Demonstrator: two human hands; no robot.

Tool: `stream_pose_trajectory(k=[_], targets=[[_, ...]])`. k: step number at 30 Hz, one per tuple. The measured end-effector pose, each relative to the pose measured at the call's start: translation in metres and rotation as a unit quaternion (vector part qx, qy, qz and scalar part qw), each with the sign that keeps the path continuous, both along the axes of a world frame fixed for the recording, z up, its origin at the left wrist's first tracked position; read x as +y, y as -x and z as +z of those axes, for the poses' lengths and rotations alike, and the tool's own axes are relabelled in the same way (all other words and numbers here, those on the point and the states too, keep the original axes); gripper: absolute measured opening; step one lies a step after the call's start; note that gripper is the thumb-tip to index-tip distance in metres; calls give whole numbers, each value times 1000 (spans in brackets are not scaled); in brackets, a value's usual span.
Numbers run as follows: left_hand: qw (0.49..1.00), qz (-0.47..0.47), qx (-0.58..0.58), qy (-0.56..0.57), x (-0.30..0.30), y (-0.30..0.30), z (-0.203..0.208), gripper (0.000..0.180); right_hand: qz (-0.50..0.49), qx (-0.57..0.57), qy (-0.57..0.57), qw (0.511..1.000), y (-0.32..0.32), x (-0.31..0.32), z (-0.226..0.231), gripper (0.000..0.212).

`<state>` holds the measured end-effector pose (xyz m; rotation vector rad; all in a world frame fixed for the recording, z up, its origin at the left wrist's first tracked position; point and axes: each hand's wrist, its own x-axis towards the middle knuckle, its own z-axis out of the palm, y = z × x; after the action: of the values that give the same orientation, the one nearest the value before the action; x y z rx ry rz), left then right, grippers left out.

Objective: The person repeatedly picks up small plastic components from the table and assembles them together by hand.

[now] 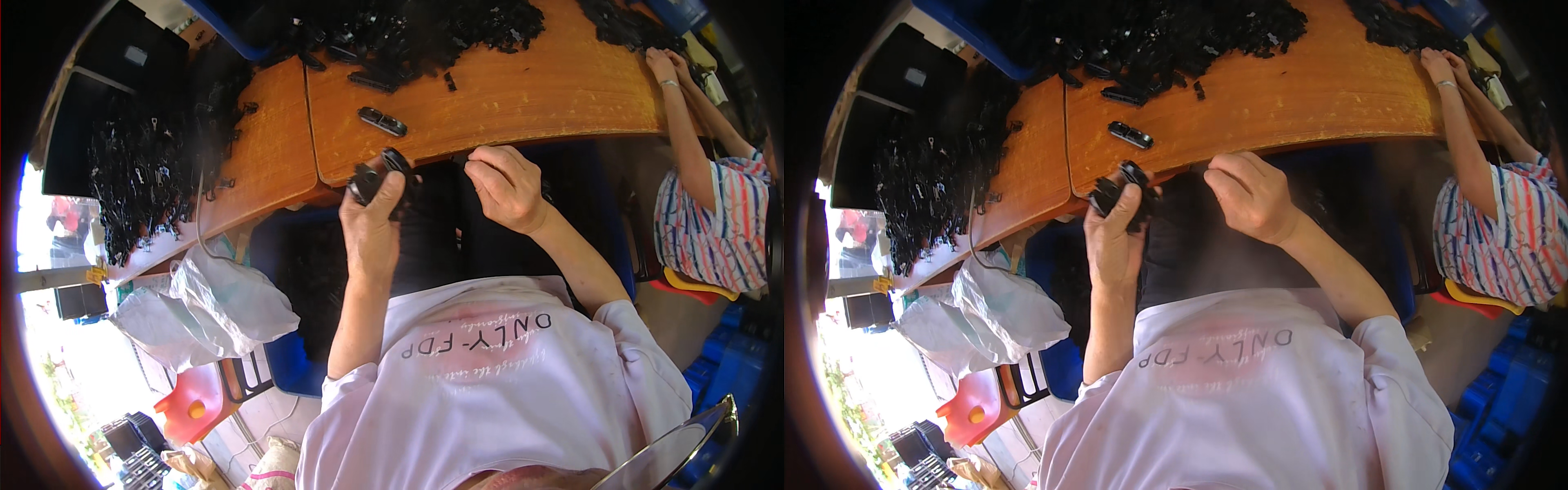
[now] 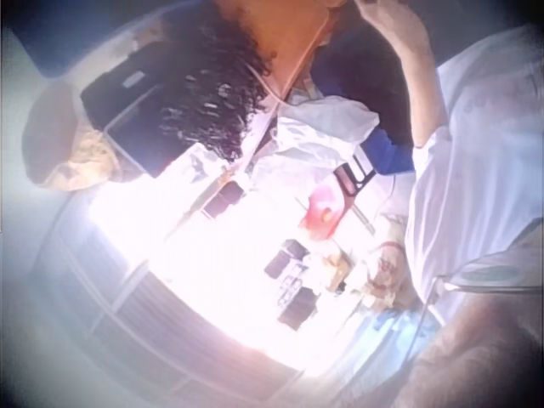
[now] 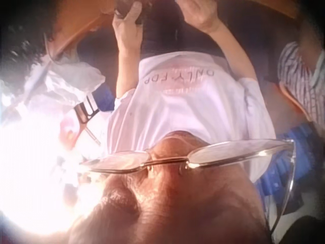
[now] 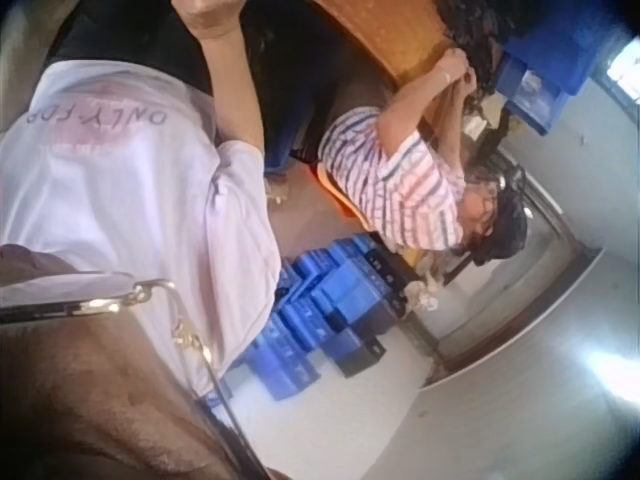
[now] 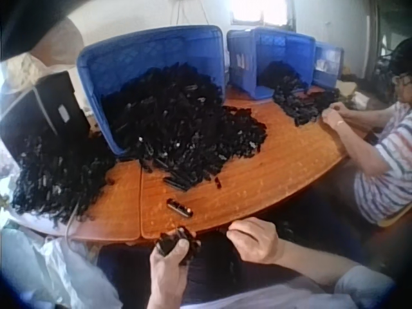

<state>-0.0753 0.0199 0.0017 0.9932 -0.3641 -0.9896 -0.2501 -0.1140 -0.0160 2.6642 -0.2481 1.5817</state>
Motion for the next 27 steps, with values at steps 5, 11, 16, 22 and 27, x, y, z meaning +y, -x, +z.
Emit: stream_pose_trajectory(k=[5, 11, 16, 22, 27], targets=[[980, -79, 183, 14, 9, 15, -15, 27, 45, -17, -129, 990, -10, 30, 17, 29], [972, -86, 216, 11, 14, 25, -13, 26, 78, -41, -220, 972, -21, 49, 22, 26], [979, -72, 191, 10, 18, 25, -13, 26, 78, -10, -168, 983, -19, 51, 19, 28], [984, -79, 156, -9, 20, 25, -7, 19, 51, 57, -50, 996, -19, 52, 18, 27], [989, -40, 127, -55, 36, 26, -14, 14, 58, 128, 26, 990, -17, 70, 2, 32]])
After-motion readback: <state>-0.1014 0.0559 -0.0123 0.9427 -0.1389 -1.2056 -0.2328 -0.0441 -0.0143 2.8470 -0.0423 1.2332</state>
